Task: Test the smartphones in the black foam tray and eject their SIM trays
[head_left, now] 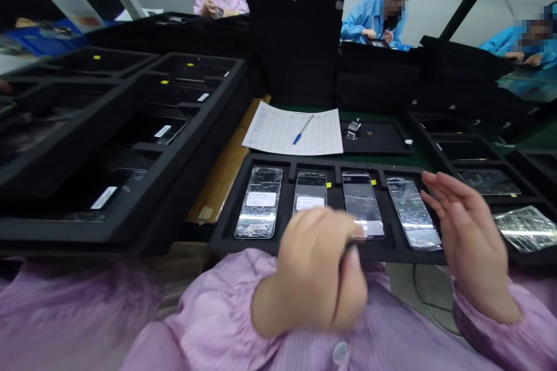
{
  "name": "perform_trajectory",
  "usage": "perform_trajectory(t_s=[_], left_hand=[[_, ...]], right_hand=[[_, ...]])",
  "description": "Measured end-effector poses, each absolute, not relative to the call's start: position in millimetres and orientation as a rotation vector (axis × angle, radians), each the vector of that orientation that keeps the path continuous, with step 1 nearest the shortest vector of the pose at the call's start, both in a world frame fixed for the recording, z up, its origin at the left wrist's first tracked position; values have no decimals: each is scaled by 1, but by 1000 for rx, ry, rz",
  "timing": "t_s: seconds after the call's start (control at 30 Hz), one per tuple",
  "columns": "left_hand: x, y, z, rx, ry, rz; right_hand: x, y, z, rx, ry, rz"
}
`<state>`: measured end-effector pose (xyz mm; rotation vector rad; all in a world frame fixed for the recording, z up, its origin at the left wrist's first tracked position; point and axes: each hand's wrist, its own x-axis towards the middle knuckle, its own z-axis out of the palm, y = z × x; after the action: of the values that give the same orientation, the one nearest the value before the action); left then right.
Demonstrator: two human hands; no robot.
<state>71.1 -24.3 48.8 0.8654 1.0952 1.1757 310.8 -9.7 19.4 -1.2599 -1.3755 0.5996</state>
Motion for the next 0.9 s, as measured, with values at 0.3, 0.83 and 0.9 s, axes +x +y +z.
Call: perform_trajectory(t_s=[0.3, 0.83, 0.9], left_hand=[[134, 16, -8, 1782, 1452, 793], [162, 56, -5, 404, 964, 871], [159, 54, -1, 390, 923, 900]], right_hand=[[321, -12, -51, -1554, -1644, 156], [323, -18, -45, -1452, -1517, 337], [323, -20, -44, -1410, -1502, 371]])
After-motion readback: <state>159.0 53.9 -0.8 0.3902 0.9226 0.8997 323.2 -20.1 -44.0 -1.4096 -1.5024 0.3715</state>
